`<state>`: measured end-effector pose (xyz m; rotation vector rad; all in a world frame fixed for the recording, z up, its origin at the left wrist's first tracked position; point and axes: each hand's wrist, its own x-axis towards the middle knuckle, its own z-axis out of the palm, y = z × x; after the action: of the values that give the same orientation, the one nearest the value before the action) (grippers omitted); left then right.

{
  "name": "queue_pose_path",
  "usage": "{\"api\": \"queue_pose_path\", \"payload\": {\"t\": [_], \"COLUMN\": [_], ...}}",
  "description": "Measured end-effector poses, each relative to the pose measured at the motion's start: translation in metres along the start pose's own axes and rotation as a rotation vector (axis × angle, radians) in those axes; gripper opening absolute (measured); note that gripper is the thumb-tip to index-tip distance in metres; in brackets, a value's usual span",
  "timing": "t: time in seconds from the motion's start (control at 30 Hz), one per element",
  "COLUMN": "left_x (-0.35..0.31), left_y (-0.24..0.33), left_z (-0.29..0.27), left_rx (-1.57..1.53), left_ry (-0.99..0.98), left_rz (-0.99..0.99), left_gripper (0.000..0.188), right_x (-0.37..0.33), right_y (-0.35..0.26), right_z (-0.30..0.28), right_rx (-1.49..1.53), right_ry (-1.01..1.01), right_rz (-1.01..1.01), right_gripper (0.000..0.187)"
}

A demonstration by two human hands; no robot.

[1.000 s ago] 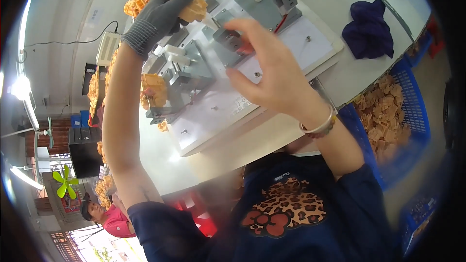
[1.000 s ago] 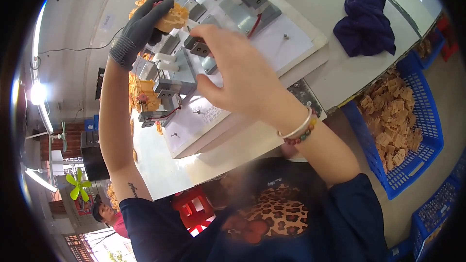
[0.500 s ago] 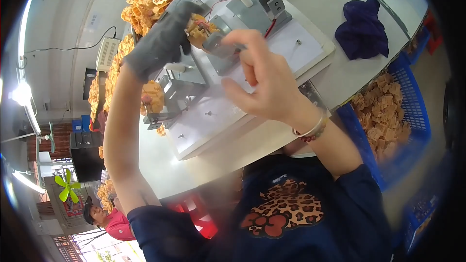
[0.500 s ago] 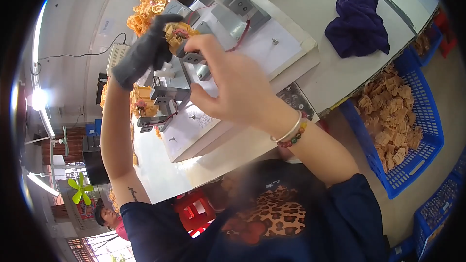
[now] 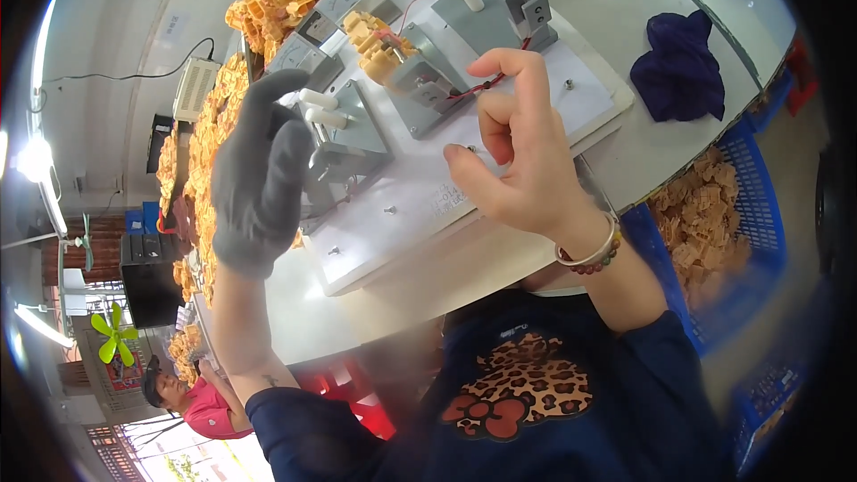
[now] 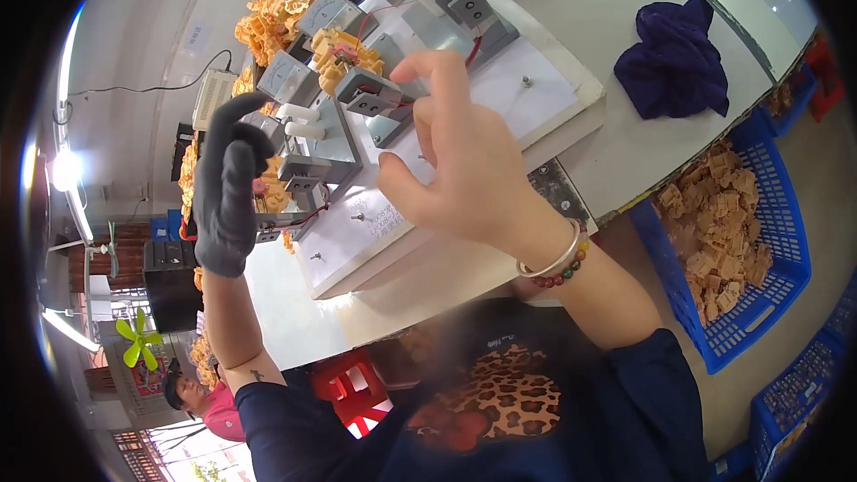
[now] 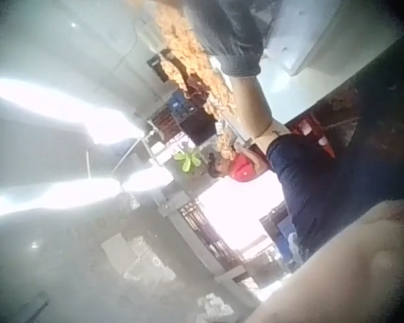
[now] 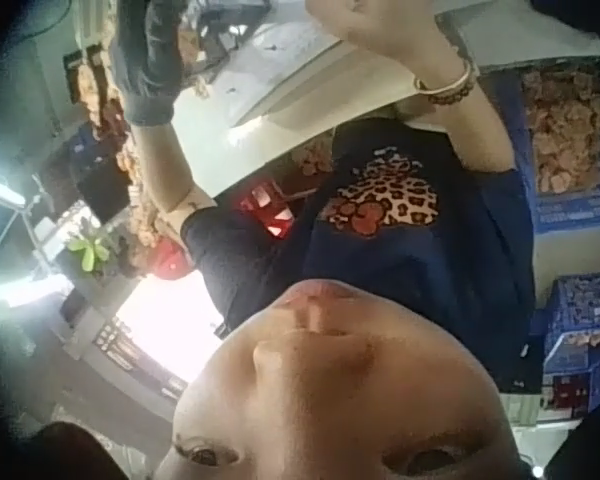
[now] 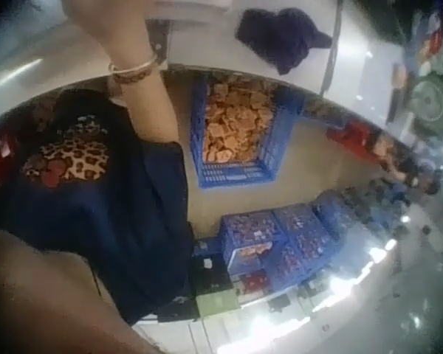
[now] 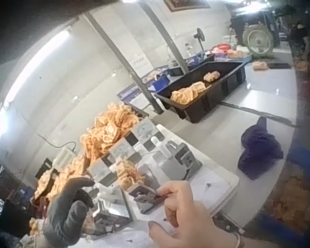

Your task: Testing yellow plastic toy components using a bench-mounted electrical fixture.

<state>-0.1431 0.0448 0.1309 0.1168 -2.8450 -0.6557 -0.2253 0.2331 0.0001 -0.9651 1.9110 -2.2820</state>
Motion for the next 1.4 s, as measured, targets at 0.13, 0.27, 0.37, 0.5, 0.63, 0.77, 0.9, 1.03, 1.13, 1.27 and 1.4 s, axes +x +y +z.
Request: {"api": "queue_pose_path", "payload": {"t": [0.13, 0.27, 0.37, 0.5, 0.63, 0.77, 0.9, 1.03, 1.13, 1.27, 1.4], "left_x": [-0.029, -0.075, -0.110, -0.145, -0.169, -0.170, -0.159, -0.180, -0.217, -0.235, -0.259], "left_y": [0.009, -0.004, -0.034, -0.115, -0.206, -0.243, -0.218, -0.219, -0.230, -0.188, -0.165], "left_z": [-0.013, -0.022, -0.031, -0.024, 0.012, 0.046, 0.045, 0.046, 0.038, 0.048, 0.053], "left_rx": [0.044, 0.088, 0.037, -0.063, 0.201, 0.071, 0.296, 0.123, -0.689, -0.886, -1.591], "left_ry": [0.156, 0.304, 0.421, 0.699, 0.442, 0.151, 0.273, 0.356, 0.584, 0.731, 0.747], "left_rz": [0.083, 0.021, -0.063, -0.223, -0.547, -0.485, -0.589, -0.587, -0.637, -0.446, -0.457], "left_gripper": [0.068, 0.070, 0.055, 0.018, 0.071, 0.070, 0.048, 0.039, 0.040, 0.055, 0.061], "right_x": [0.000, 0.000, 0.001, 0.001, 0.001, 0.000, -0.004, -0.016, -0.024, -0.026, -0.019], "right_y": [0.004, 0.002, 0.003, 0.006, 0.008, 0.010, 0.011, 0.001, -0.008, -0.016, -0.007], "right_z": [0.000, -0.002, -0.005, 0.000, -0.002, 0.002, 0.002, 0.008, 0.018, 0.026, 0.029], "right_rx": [-0.020, -0.029, -0.128, -0.148, -0.164, -0.199, -0.205, -0.269, -0.333, -0.306, -0.219], "right_ry": [-0.005, -0.019, -0.074, -0.067, -0.075, -0.077, -0.083, -0.087, -0.167, -0.292, -0.309], "right_rz": [-0.024, -0.041, -0.069, -0.083, -0.081, -0.085, -0.085, -0.162, -0.193, -0.187, -0.145], "right_gripper": [0.053, 0.037, 0.024, 0.018, 0.017, 0.016, 0.015, 0.012, 0.010, 0.012, 0.024]}}
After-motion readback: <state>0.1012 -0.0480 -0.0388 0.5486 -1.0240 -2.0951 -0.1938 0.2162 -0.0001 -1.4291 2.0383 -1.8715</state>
